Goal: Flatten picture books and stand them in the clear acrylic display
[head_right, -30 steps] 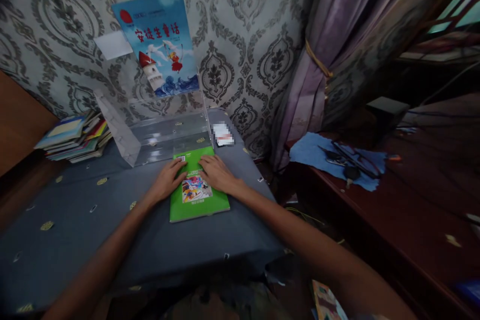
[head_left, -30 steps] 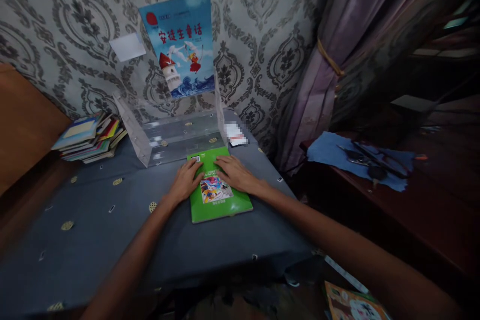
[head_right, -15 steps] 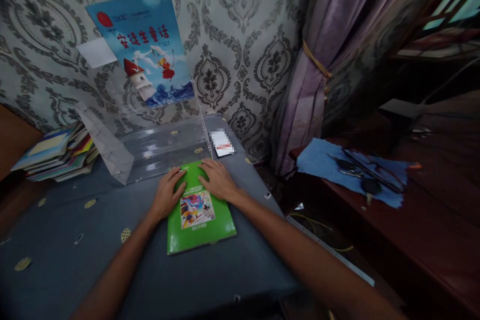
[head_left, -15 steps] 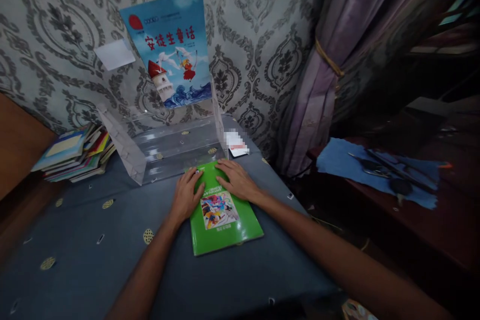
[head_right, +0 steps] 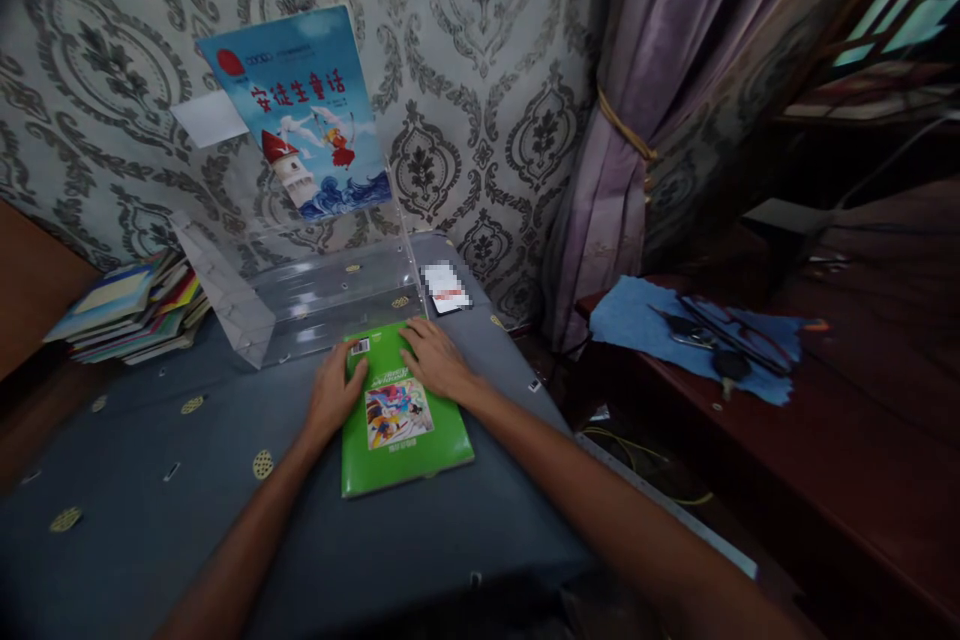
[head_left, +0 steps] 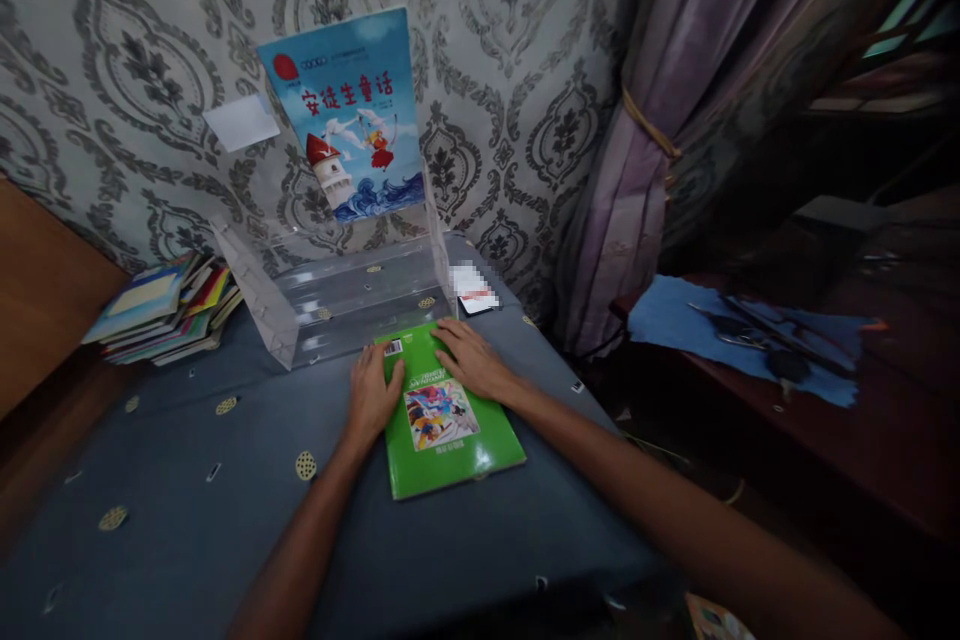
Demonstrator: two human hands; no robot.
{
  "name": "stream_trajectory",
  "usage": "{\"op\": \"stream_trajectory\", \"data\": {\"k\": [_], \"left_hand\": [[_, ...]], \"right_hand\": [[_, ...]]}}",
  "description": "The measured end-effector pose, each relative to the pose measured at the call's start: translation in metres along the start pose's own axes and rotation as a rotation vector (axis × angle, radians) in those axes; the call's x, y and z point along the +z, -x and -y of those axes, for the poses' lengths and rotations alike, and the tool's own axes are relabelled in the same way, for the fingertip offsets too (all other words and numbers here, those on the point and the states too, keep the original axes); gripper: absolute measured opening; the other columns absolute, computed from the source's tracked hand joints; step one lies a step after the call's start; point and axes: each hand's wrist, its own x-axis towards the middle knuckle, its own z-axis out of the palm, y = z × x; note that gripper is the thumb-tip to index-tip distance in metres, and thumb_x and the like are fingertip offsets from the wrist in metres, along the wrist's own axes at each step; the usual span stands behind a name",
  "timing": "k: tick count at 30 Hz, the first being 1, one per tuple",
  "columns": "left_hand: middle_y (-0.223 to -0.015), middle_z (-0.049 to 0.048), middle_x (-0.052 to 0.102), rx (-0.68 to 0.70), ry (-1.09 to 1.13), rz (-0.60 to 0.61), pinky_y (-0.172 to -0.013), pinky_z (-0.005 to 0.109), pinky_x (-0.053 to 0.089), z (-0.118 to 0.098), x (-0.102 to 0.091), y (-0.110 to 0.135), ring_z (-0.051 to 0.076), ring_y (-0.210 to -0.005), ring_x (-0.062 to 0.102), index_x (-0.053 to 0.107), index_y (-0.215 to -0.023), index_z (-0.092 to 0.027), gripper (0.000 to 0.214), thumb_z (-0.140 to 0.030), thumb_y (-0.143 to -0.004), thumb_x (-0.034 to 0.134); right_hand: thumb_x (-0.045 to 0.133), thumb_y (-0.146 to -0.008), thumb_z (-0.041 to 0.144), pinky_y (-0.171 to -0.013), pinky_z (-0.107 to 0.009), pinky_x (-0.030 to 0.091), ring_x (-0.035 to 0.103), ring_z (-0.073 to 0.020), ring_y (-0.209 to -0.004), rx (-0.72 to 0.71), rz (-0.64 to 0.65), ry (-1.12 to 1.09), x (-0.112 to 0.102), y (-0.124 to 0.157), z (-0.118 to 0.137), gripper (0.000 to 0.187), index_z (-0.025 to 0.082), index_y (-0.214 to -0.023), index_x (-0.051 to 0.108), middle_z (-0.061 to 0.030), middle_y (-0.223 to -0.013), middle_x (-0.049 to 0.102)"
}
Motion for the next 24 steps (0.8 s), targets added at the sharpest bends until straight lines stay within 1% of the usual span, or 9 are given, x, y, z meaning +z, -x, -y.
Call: {"op": "stream_trajectory", "data": {"k": [4,7,10,13,15,17,19,21,24], "left_hand": [[-0.127,0.0121,0.065,-0.114,0.242,-0.100,-0.106,0.048,0.047,-0.002,0.002,-0.001,0.029,-0.118,0.062,0.056,-0.129,-0.020,0.039,-0.033,-0.092,0.052],[-0.137,0.0125,0.059,-0.116,0.393,-0.160,-0.111,0.047,0.044,-0.007,0.006,-0.001,0.026,-0.127,0.058,0.048,-0.136,-0.020,0.047,-0.028,-0.090,0.052],[-0.145,0.0133,0.053,-0.092,0.501,-0.221,-0.115,0.044,0.042,-0.016,0.005,-0.001,0.024,-0.135,0.053,0.040,-0.141,-0.022,0.053,-0.022,-0.090,0.051],[-0.152,0.0141,0.047,-0.088,0.552,-0.246,-0.113,0.041,0.046,-0.025,0.001,-0.004,0.023,-0.140,0.050,0.028,-0.148,-0.026,0.060,-0.022,-0.092,0.050],[-0.154,0.0147,0.046,-0.149,0.634,-0.272,-0.109,0.040,0.050,-0.028,0.000,-0.007,0.024,-0.139,0.052,0.024,-0.149,-0.028,0.065,-0.024,-0.091,0.054],[-0.148,0.0152,0.053,-0.266,0.769,-0.262,-0.102,0.042,0.055,-0.027,0.000,-0.008,0.026,-0.130,0.060,0.030,-0.145,-0.027,0.065,-0.027,-0.087,0.059],[-0.131,0.0145,0.066,-0.403,0.905,-0.173,-0.091,0.044,0.060,-0.025,0.002,-0.007,0.028,-0.113,0.070,0.043,-0.135,-0.023,0.058,-0.029,-0.082,0.066],[-0.108,0.0116,0.075,-0.518,1.022,-0.061,-0.082,0.046,0.063,-0.023,0.004,-0.004,0.029,-0.095,0.075,0.054,-0.119,-0.019,0.049,-0.029,-0.075,0.073],[-0.088,0.0064,0.077,-0.586,1.121,-0.015,-0.079,0.047,0.063,-0.024,0.003,0.000,0.030,-0.084,0.076,0.059,-0.103,-0.019,0.043,-0.026,-0.066,0.080]], "right_hand": [[0.045,-0.099,0.022,-0.118,-0.051,0.038,0.048,-0.0296,-0.137,-0.015,-0.003,0.039,-0.003,0.000,0.007,0.042,0.008,-0.137,0.056,-0.0208,-0.142,0.055],[0.044,-0.099,0.021,-0.119,-0.050,0.038,0.047,-0.0303,-0.137,-0.015,-0.009,0.049,-0.004,0.000,0.010,0.043,0.005,-0.138,0.055,-0.0227,-0.142,0.053],[0.043,-0.099,0.020,-0.119,-0.052,0.038,0.044,-0.0299,-0.140,-0.013,-0.037,0.056,-0.003,0.000,0.011,0.044,0.010,-0.141,0.052,-0.0213,-0.146,0.050],[0.042,-0.100,0.020,-0.118,-0.055,0.038,0.042,-0.0302,-0.143,-0.006,-0.043,0.060,-0.002,0.002,0.012,0.046,0.013,-0.145,0.048,-0.0209,-0.149,0.047],[0.040,-0.101,0.021,-0.118,-0.054,0.038,0.042,-0.0300,-0.143,-0.008,-0.036,0.061,-0.003,0.002,0.012,0.047,0.011,-0.146,0.046,-0.0217,-0.150,0.047],[0.039,-0.101,0.022,-0.118,-0.052,0.038,0.042,-0.0292,-0.143,-0.014,-0.035,0.054,-0.004,0.003,0.012,0.047,0.011,-0.146,0.047,-0.0214,-0.150,0.047],[0.041,-0.101,0.023,-0.119,-0.052,0.037,0.042,-0.0287,-0.143,-0.015,-0.031,0.040,-0.004,0.003,0.010,0.044,0.013,-0.143,0.051,-0.0206,-0.150,0.048],[0.043,-0.100,0.025,-0.119,-0.053,0.036,0.042,-0.0293,-0.144,-0.006,-0.025,0.022,-0.003,0.003,0.006,0.043,0.014,-0.140,0.054,-0.0207,-0.150,0.047],[0.048,-0.098,0.028,-0.119,-0.054,0.035,0.040,-0.0304,-0.145,0.026,-0.032,-0.040,0.000,0.005,0.000,0.047,0.014,-0.143,0.051,-0.0211,-0.153,0.044]]}}
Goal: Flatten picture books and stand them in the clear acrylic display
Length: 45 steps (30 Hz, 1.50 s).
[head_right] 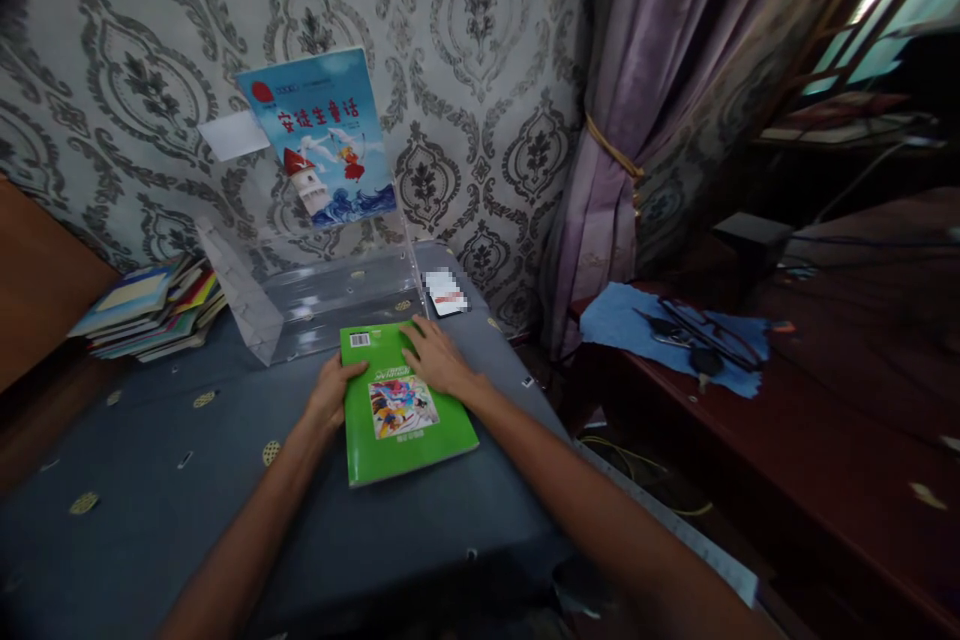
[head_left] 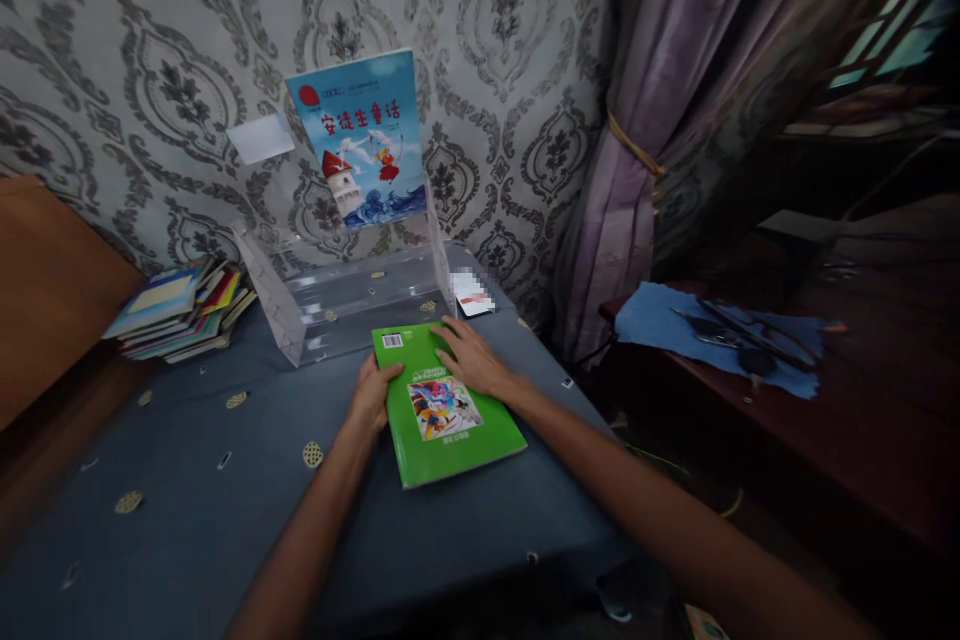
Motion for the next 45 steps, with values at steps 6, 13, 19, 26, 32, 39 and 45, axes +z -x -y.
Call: {"op": "stream_trajectory", "data": {"k": [6,13,19,26,32,39,45], "left_hand": [[-0.096,0.0059,0.077,0.056,0.011,-0.016,-0.081,0.044,0.062,-0.013,0.006,0.010,0.027,-0.087,0.075,0.058,-0.106,-0.020,0.051,-0.019,-0.061,0.080],[-0.096,0.0037,0.075,0.167,-0.068,0.051,-0.077,0.040,0.061,-0.029,-0.001,0.012,0.023,-0.081,0.073,0.055,-0.114,-0.021,0.058,-0.026,-0.061,0.079],[-0.115,0.0065,0.072,0.388,-0.128,0.103,-0.087,0.036,0.059,-0.055,-0.006,0.019,0.024,-0.099,0.072,0.055,-0.123,-0.023,0.059,-0.030,-0.070,0.079],[-0.134,0.0094,0.064,0.480,-0.353,0.158,-0.098,0.039,0.056,-0.065,-0.015,0.021,0.026,-0.117,0.065,0.048,-0.137,-0.026,0.064,-0.041,-0.080,0.072],[-0.131,0.0105,0.067,0.294,-0.246,0.214,-0.091,0.036,0.059,-0.054,-0.031,0.017,0.027,-0.109,0.070,0.050,-0.136,-0.023,0.074,-0.039,-0.070,0.082],[-0.121,0.0086,0.072,0.111,-0.207,0.230,-0.083,0.033,0.059,-0.040,-0.046,0.011,0.025,-0.098,0.072,0.055,-0.132,-0.021,0.078,-0.039,-0.063,0.087],[-0.100,0.0067,0.074,-0.259,-0.454,0.495,-0.055,0.023,0.056,-0.045,-0.060,0.018,0.018,-0.071,0.071,0.058,-0.125,-0.019,0.072,-0.049,-0.066,0.086]], "right_hand": [[0.062,-0.089,0.036,-0.115,-0.053,0.039,0.049,-0.0323,-0.137,0.155,-0.152,-0.270,-0.003,0.004,-0.009,0.073,0.011,-0.152,0.035,-0.0222,-0.147,0.051],[0.067,-0.085,0.044,-0.065,-0.032,0.056,0.069,-0.0209,-0.076,0.423,0.071,-0.829,-0.027,0.006,-0.012,0.042,0.013,-0.113,0.067,-0.0091,-0.092,0.075],[0.079,-0.074,0.033,-0.046,-0.019,0.048,0.064,-0.0129,-0.066,0.288,0.348,-1.121,-0.049,0.014,0.003,0.066,0.020,-0.134,0.055,-0.0039,-0.095,0.073],[0.078,-0.075,0.033,-0.046,-0.019,0.051,0.066,-0.0143,-0.071,0.222,0.328,-1.166,-0.044,0.013,0.009,0.074,0.021,-0.140,0.046,-0.0050,-0.099,0.072],[0.076,-0.077,0.032,-0.048,-0.019,0.051,0.067,-0.0154,-0.074,0.223,0.307,-1.149,-0.042,0.011,0.010,0.067,0.019,-0.137,0.050,-0.0074,-0.104,0.072],[0.084,-0.072,0.032,-0.043,-0.017,0.052,0.065,-0.0114,-0.057,0.311,0.318,-1.248,-0.039,0.012,0.009,0.056,0.017,-0.120,0.058,-0.0001,-0.081,0.072],[0.073,-0.086,0.039,-0.035,-0.018,0.048,0.059,-0.0099,-0.042,0.481,0.389,-1.340,-0.041,0.014,0.005,0.026,0.016,-0.094,0.062,0.0023,-0.063,0.068]]}}
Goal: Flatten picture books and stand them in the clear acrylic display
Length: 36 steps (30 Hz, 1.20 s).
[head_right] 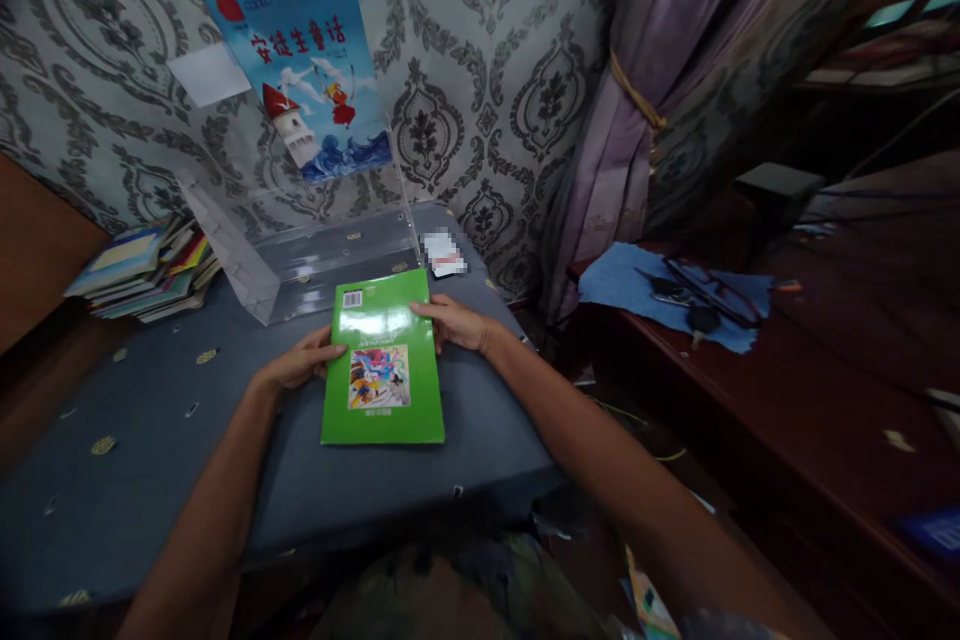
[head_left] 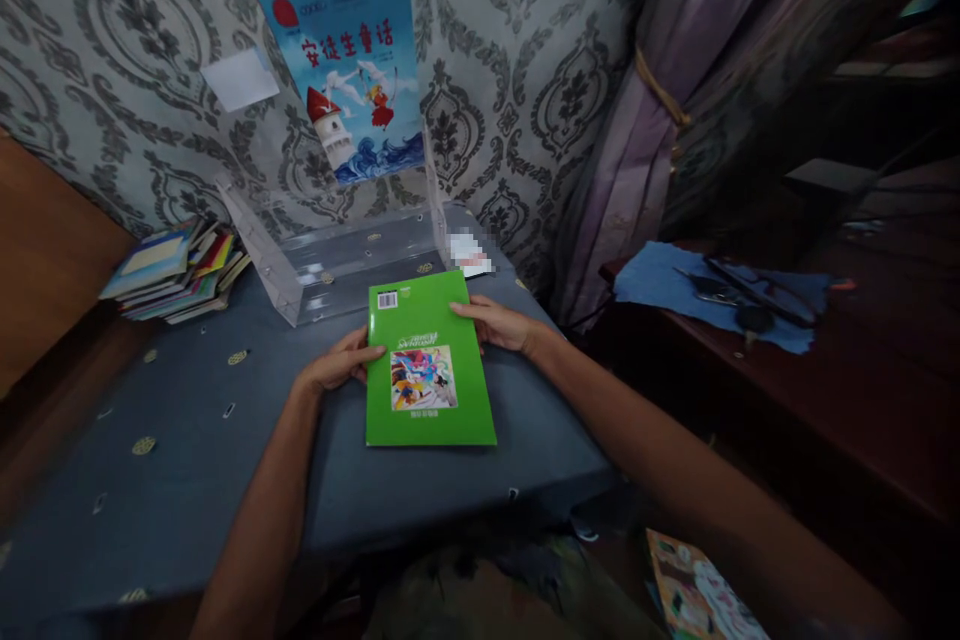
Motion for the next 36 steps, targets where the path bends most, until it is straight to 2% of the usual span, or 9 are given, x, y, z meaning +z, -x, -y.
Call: {"op": "stream_trajectory", "data": {"k": [5,9,13,16,20,23,27,30,36], "left_hand": [[-0.085,0.0028,0.072,-0.027,-0.155,-0.028,-0.045,0.021,0.046,-0.008,-0.008,0.006,0.014,-0.057,0.063,0.046,-0.143,-0.020,0.083,-0.051,-0.074,0.079],[-0.078,0.0000,0.070,0.011,-0.241,-0.136,-0.049,0.023,0.043,-0.013,-0.024,0.010,0.014,-0.057,0.059,0.040,-0.150,-0.021,0.090,-0.053,-0.075,0.077],[-0.085,0.0030,0.071,0.030,-0.424,-0.191,-0.062,0.029,0.049,-0.017,-0.043,0.016,0.020,-0.073,0.064,0.056,-0.137,-0.019,0.072,-0.053,-0.075,0.072],[-0.073,0.0005,0.065,0.051,-0.757,-0.345,-0.067,0.031,0.050,-0.025,-0.044,0.017,0.020,-0.072,0.060,0.063,-0.128,-0.017,0.052,-0.044,-0.084,0.059],[-0.100,0.0100,0.069,0.186,-1.157,-0.611,-0.087,0.039,0.051,-0.037,0.000,0.015,0.025,-0.094,0.064,0.065,-0.123,-0.013,0.040,-0.031,-0.092,0.047],[-0.123,0.0140,0.067,0.315,-1.246,-0.516,-0.098,0.040,0.048,-0.041,0.058,0.014,0.027,-0.112,0.063,0.061,-0.129,-0.013,0.042,-0.038,-0.101,0.043],[-0.129,0.0176,0.064,0.235,-1.464,-0.438,-0.095,0.045,0.050,-0.042,0.119,0.015,0.033,-0.117,0.061,0.054,-0.136,-0.013,0.052,-0.048,-0.098,0.053],[-0.129,0.0188,0.064,0.132,-1.565,-0.441,-0.092,0.044,0.051,-0.042,0.134,0.013,0.034,-0.117,0.062,0.056,-0.130,-0.013,0.044,-0.042,-0.098,0.054],[-0.119,0.0164,0.070,0.061,-1.589,-0.417,-0.087,0.038,0.052,-0.048,0.137,0.009,0.029,-0.111,0.067,0.061,-0.117,-0.013,0.030,-0.033,-0.102,0.044]], "right_hand": [[0.069,-0.090,0.031,-0.035,-0.018,0.049,0.063,-0.0109,-0.044,-0.009,-0.082,-0.061,-0.002,-0.005,-0.001,0.023,0.018,-0.107,0.060,0.0040,-0.063,0.069],[0.067,-0.092,0.035,-0.044,-0.020,0.055,0.072,-0.0156,-0.057,0.007,0.038,-0.046,-0.002,-0.003,0.000,0.032,0.019,-0.117,0.055,-0.0011,-0.073,0.076],[0.059,-0.096,0.053,-0.050,-0.023,0.058,0.078,-0.0233,-0.074,0.091,0.246,-0.008,0.001,0.001,0.003,0.043,0.012,-0.106,0.061,-0.0129,-0.081,0.079],[0.059,-0.097,0.054,-0.058,-0.021,0.060,0.078,-0.0211,-0.076,0.084,0.227,-0.012,0.003,0.001,0.004,0.047,0.009,-0.093,0.068,-0.0141,-0.083,0.079],[0.058,-0.097,0.055,-0.058,-0.020,0.059,0.077,-0.0185,-0.070,0.108,0.174,0.027,0.006,0.001,0.005,0.049,0.008,-0.086,0.071,-0.0131,-0.077,0.078],[0.056,-0.098,0.055,-0.059,-0.020,0.059,0.077,-0.0178,-0.070,0.118,0.154,0.048,0.007,0.001,0.003,0.050,0.009,-0.088,0.071,-0.0132,-0.077,0.078],[0.052,-0.099,0.058,-0.062,-0.021,0.060,0.075,-0.0161,-0.067,0.121,0.143,0.048,0.004,-0.001,0.000,0.054,0.008,-0.090,0.071,-0.0131,-0.078,0.078],[0.048,-0.101,0.057,-0.066,-0.023,0.061,0.074,-0.0153,-0.066,0.122,0.088,0.034,0.000,-0.003,0.000,0.055,0.008,-0.091,0.069,-0.0124,-0.074,0.077],[0.044,-0.104,0.051,-0.071,-0.029,0.063,0.075,-0.0175,-0.067,0.127,-0.013,-0.013,-0.011,-0.002,0.004,0.048,0.008,-0.101,0.064,-0.0118,-0.072,0.075]]}}
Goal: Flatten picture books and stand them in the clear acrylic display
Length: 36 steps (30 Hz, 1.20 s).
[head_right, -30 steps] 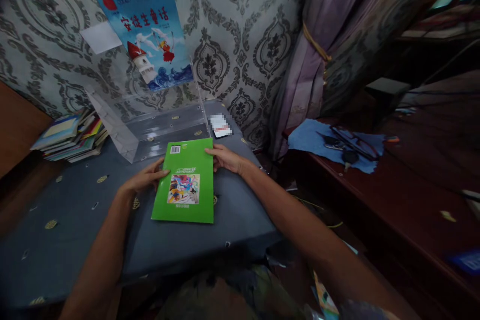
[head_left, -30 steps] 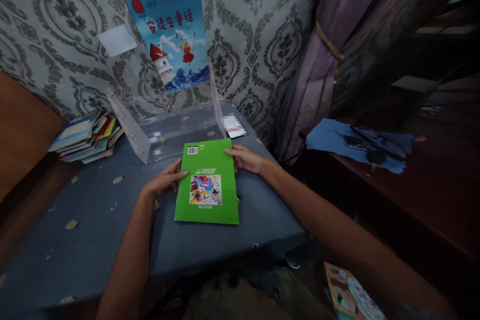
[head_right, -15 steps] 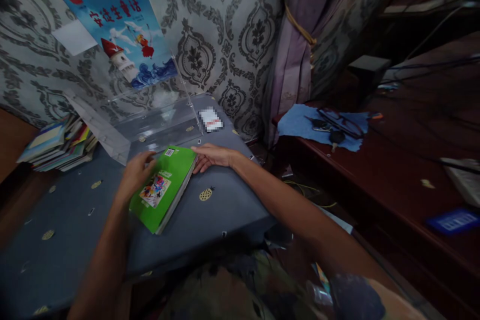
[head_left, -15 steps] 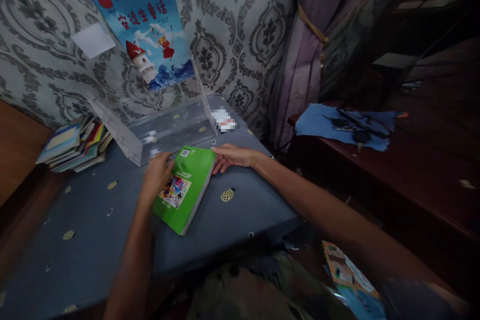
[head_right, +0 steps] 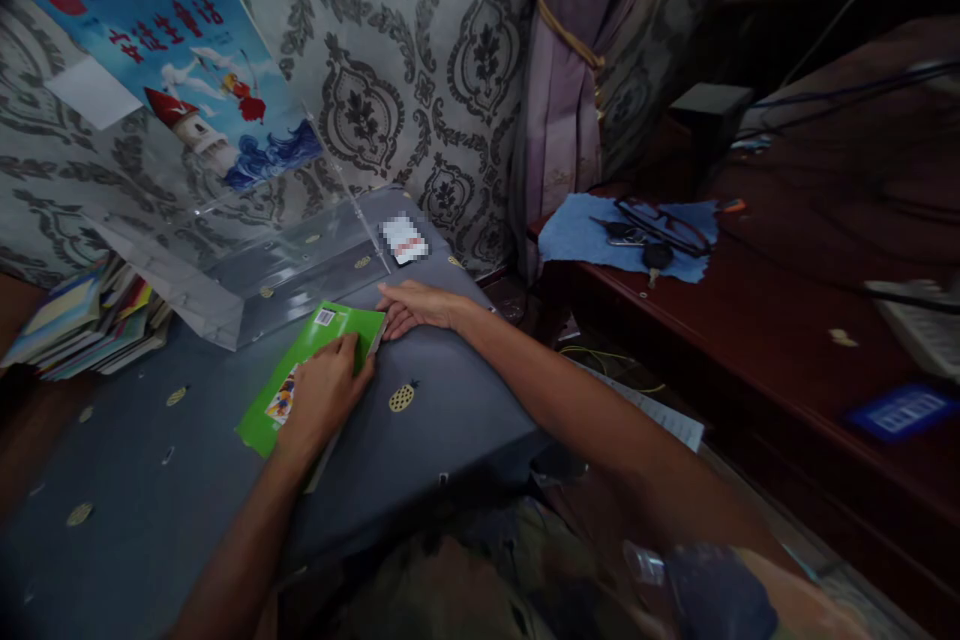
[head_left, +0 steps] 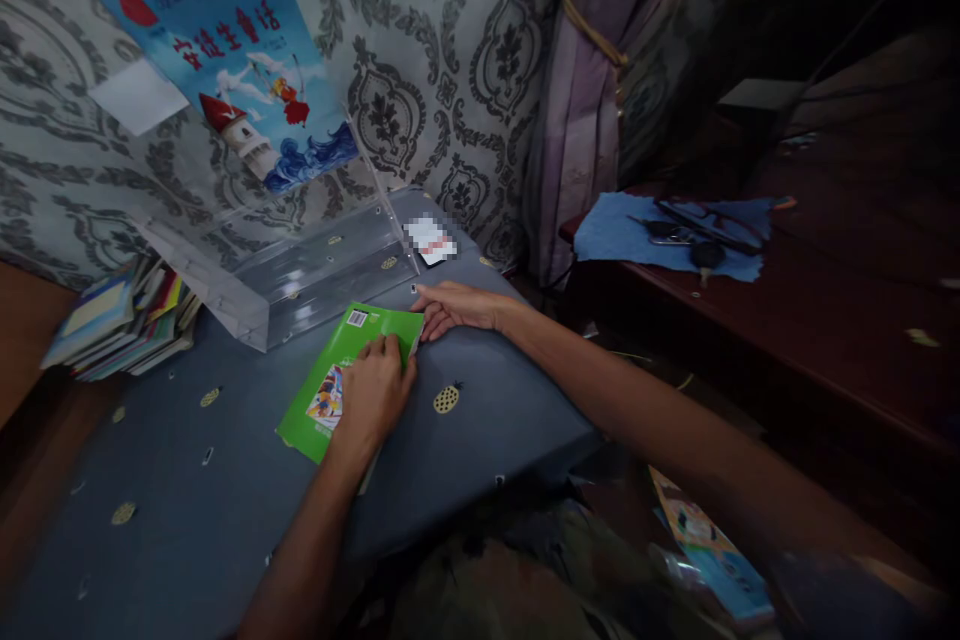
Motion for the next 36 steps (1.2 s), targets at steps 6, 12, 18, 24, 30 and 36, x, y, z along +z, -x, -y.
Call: {"op": "stream_trajectory", "data": {"k": [6,12,18,24,30,36], "left_hand": [[-0.118,0.0176,0.072,0.028,0.013,-0.002,-0.085,0.037,0.052,0.001,-0.002,-0.001,0.029,-0.106,0.071,0.064,-0.115,-0.014,0.031,-0.032,-0.103,0.041],[-0.109,0.0143,0.075,0.033,0.005,-0.023,-0.074,0.033,0.050,0.005,-0.001,-0.002,0.027,-0.095,0.073,0.065,-0.110,-0.017,0.031,-0.033,-0.104,0.039],[-0.108,0.0158,0.075,0.018,0.017,0.004,-0.074,0.034,0.051,0.005,-0.005,-0.002,0.029,-0.095,0.073,0.065,-0.112,-0.016,0.033,-0.032,-0.104,0.037],[-0.115,0.0167,0.073,0.038,0.000,-0.034,-0.081,0.036,0.053,0.003,0.002,-0.001,0.030,-0.104,0.071,0.065,-0.111,-0.014,0.031,-0.033,-0.103,0.041],[-0.122,0.0181,0.070,0.030,-0.015,-0.075,-0.084,0.037,0.054,0.000,0.013,0.000,0.030,-0.107,0.070,0.065,-0.115,-0.014,0.033,-0.035,-0.102,0.044],[-0.135,0.0177,0.065,0.070,0.111,-0.076,-0.097,0.044,0.052,0.017,0.011,0.013,0.032,-0.121,0.064,0.062,-0.126,-0.018,0.037,-0.042,-0.098,0.057]], "right_hand": [[0.055,-0.098,0.056,-0.073,-0.030,0.064,0.076,-0.0185,-0.070,-0.020,0.015,-0.037,-0.006,-0.003,-0.003,0.049,0.009,-0.106,0.063,-0.0101,-0.073,0.075],[0.057,-0.098,0.055,-0.067,-0.029,0.064,0.075,-0.0185,-0.067,-0.023,0.003,-0.044,-0.006,-0.005,-0.005,0.046,0.011,-0.105,0.064,-0.0100,-0.073,0.074],[0.053,-0.101,0.052,-0.065,-0.026,0.063,0.075,-0.0175,-0.066,-0.028,0.008,-0.032,-0.003,0.000,-0.002,0.041,0.012,-0.102,0.062,-0.0096,-0.070,0.074],[0.065,-0.094,0.050,-0.063,-0.024,0.063,0.074,-0.0162,-0.063,-0.042,0.000,-0.010,-0.001,0.002,-0.001,0.040,0.011,-0.103,0.062,-0.0076,-0.070,0.074],[0.082,-0.080,0.024,-0.056,-0.020,0.060,0.070,-0.0122,-0.056,-0.094,-0.101,0.073,0.007,-0.007,-0.010,0.029,0.012,-0.099,0.064,-0.0015,-0.065,0.072],[0.077,-0.081,0.013,-0.054,-0.019,0.060,0.069,-0.0118,-0.053,-0.154,-0.173,0.084,0.012,-0.010,-0.015,0.024,0.015,-0.101,0.063,0.0018,-0.061,0.069]]}}
